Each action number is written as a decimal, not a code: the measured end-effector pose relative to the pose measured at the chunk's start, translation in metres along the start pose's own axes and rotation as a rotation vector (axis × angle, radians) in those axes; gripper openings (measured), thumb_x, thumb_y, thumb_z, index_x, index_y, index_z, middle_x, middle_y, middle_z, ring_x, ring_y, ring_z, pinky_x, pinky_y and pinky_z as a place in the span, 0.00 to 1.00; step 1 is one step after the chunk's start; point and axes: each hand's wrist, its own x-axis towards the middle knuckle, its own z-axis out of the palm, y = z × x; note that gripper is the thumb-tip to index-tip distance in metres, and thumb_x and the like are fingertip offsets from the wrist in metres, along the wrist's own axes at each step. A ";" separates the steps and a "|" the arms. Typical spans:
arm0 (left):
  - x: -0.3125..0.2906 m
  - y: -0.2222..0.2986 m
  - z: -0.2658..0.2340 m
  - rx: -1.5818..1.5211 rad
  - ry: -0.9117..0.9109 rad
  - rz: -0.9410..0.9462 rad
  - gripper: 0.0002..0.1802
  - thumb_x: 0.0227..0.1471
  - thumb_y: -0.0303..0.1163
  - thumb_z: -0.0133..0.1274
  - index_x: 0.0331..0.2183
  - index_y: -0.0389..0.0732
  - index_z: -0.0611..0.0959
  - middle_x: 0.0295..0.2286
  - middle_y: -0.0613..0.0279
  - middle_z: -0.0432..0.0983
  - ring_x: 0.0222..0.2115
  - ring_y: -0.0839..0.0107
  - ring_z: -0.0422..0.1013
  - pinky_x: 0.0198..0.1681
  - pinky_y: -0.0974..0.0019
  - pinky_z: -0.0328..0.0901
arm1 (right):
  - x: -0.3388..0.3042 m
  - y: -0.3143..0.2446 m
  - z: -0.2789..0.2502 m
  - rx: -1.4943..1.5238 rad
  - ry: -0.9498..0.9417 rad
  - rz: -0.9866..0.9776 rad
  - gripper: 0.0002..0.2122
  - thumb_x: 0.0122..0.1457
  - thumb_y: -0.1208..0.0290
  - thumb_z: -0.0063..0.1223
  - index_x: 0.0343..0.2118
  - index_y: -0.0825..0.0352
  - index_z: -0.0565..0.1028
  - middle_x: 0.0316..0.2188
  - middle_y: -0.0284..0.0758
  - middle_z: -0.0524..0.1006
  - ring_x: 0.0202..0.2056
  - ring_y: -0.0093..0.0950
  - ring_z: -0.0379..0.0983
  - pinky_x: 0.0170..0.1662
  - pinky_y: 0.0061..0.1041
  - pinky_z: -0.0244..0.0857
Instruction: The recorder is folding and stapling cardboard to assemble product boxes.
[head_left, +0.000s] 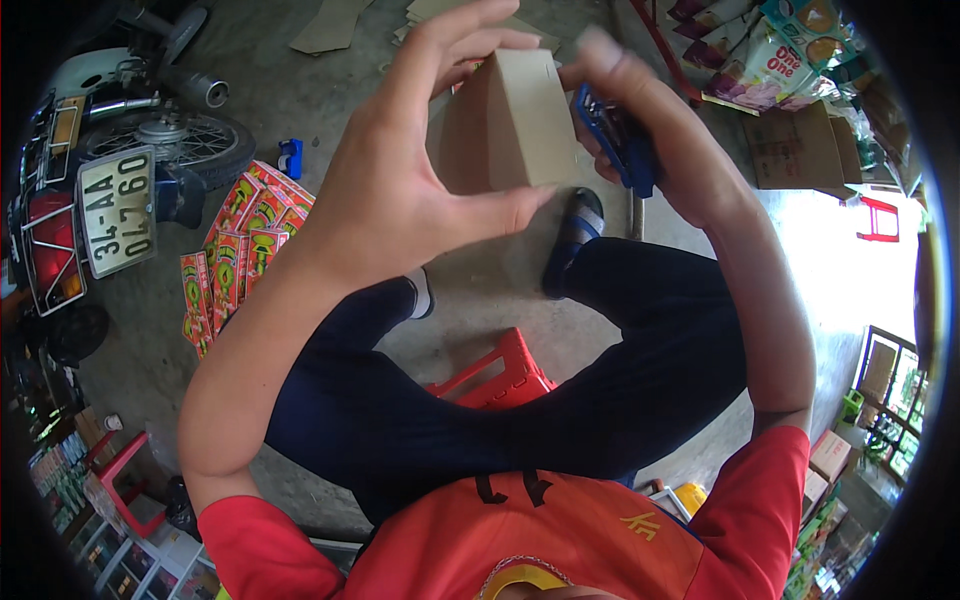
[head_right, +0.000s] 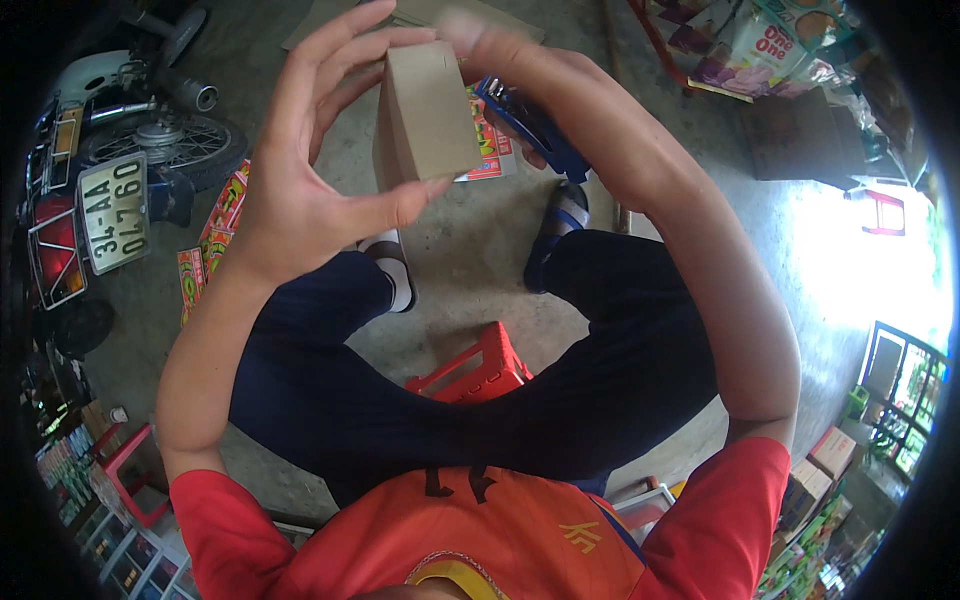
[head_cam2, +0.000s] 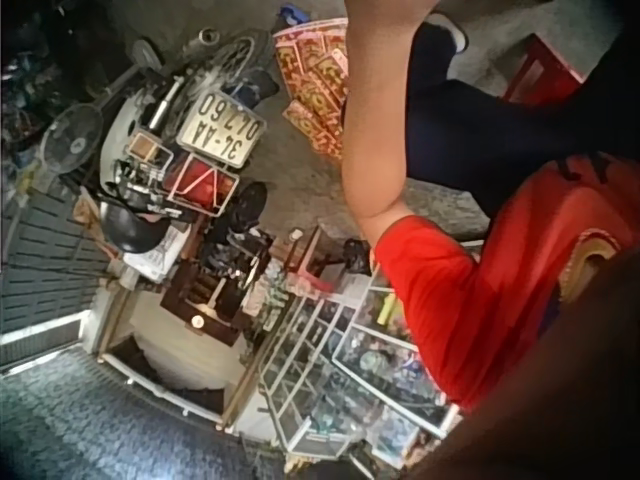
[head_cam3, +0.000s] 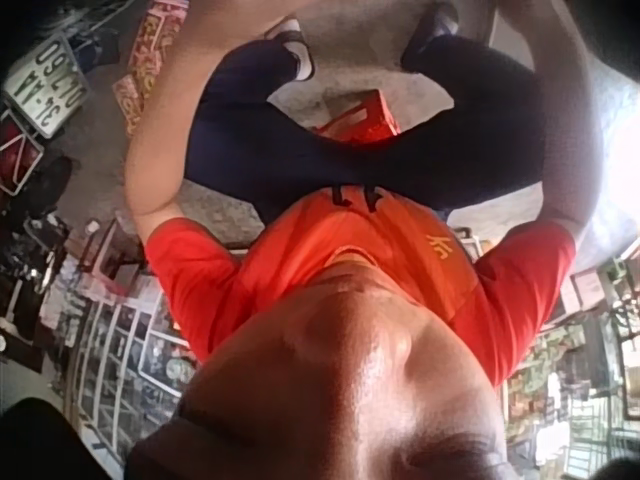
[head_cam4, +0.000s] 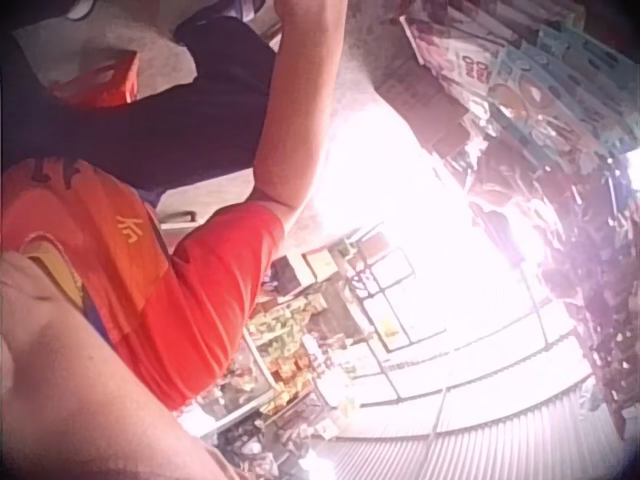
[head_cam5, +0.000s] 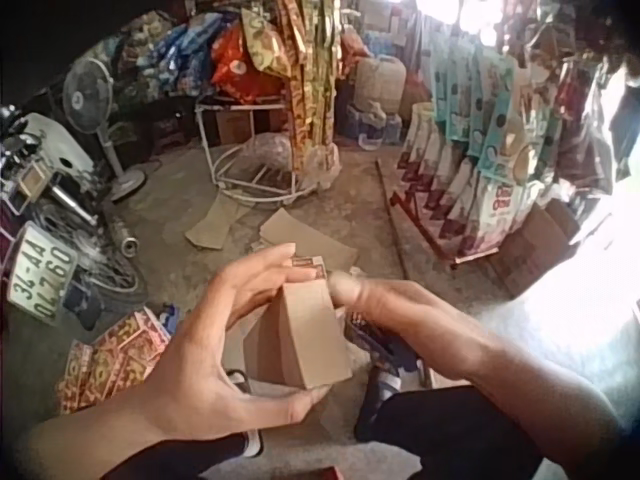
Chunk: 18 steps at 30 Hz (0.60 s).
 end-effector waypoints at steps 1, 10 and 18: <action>0.001 -0.003 -0.003 0.005 0.005 -0.006 0.58 0.47 0.37 0.72 0.68 0.39 0.52 0.65 0.41 0.52 0.67 0.51 0.55 0.70 0.48 0.50 | 0.001 0.001 -0.001 0.002 -0.009 -0.001 0.26 0.62 0.39 0.51 0.43 0.62 0.80 0.23 0.24 0.71 0.24 0.14 0.65 0.30 0.17 0.57; -0.001 -0.011 0.009 -0.223 0.266 -0.413 0.46 0.59 0.60 0.55 0.65 0.39 0.62 0.56 0.53 0.70 0.56 0.62 0.70 0.63 0.55 0.61 | 0.010 0.023 -0.007 -0.442 0.055 -0.462 0.10 0.55 0.68 0.66 0.37 0.65 0.79 0.27 0.32 0.77 0.29 0.24 0.73 0.35 0.28 0.65; -0.003 -0.037 0.011 -0.177 0.145 -0.788 0.38 0.58 0.53 0.54 0.60 0.37 0.69 0.50 0.55 0.74 0.48 0.67 0.73 0.51 0.62 0.68 | 0.005 0.041 0.017 -1.004 -0.292 -0.774 0.12 0.52 0.73 0.64 0.39 0.64 0.77 0.31 0.41 0.77 0.39 0.42 0.78 0.41 0.38 0.72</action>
